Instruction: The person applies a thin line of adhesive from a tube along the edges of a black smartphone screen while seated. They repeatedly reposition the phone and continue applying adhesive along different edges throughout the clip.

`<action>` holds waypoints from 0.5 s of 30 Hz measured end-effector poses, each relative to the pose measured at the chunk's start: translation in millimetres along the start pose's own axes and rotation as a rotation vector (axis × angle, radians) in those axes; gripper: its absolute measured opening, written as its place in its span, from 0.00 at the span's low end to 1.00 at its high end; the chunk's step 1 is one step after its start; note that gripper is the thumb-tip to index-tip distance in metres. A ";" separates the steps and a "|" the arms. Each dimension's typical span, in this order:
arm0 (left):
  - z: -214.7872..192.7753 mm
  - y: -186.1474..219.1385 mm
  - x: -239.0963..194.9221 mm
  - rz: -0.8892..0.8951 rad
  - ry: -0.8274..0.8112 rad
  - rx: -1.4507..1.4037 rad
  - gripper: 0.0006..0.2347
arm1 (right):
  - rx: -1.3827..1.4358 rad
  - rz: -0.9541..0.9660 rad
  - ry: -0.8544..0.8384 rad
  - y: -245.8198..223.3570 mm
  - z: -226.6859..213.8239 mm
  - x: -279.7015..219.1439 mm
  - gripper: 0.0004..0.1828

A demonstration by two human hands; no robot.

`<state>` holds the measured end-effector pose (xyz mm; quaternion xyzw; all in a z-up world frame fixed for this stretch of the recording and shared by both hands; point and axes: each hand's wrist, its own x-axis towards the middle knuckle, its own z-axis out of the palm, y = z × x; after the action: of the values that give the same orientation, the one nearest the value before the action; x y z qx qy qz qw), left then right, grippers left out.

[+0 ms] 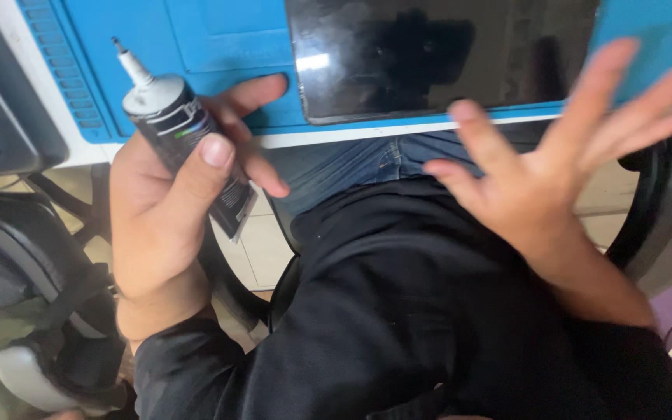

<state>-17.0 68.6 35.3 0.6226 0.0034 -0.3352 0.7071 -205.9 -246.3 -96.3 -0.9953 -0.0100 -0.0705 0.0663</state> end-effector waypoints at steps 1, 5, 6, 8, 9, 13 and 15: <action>-0.4 -1.3 -1.6 0.001 0.006 -0.001 0.10 | -0.002 0.019 0.095 11.5 6.8 -6.4 0.39; -0.8 -6.3 -5.2 0.002 0.029 0.003 0.10 | 0.071 0.127 0.197 40.0 4.5 -27.5 0.37; 1.4 -5.9 -4.4 0.003 0.027 0.003 0.10 | 0.118 0.151 0.217 42.1 0.7 -26.7 0.36; 9.8 -3.4 -1.5 0.003 0.013 0.007 0.10 | 0.232 0.161 0.285 41.1 -7.6 -18.0 0.34; 14.9 -1.5 0.3 0.004 0.012 0.012 0.10 | 0.271 0.153 0.309 38.9 -12.2 -11.4 0.34; 23.1 -0.7 0.0 0.035 0.001 0.016 0.11 | 0.357 0.088 0.306 5.2 -22.5 12.9 0.40; 11.9 -7.8 -0.3 0.044 -0.013 -0.019 0.11 | 0.490 0.115 0.306 -9.8 -23.0 20.9 0.43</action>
<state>-25.9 58.2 31.2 0.6135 -0.0116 -0.3234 0.7203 -188.7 -239.4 -69.4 -0.9263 0.0398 -0.2116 0.3092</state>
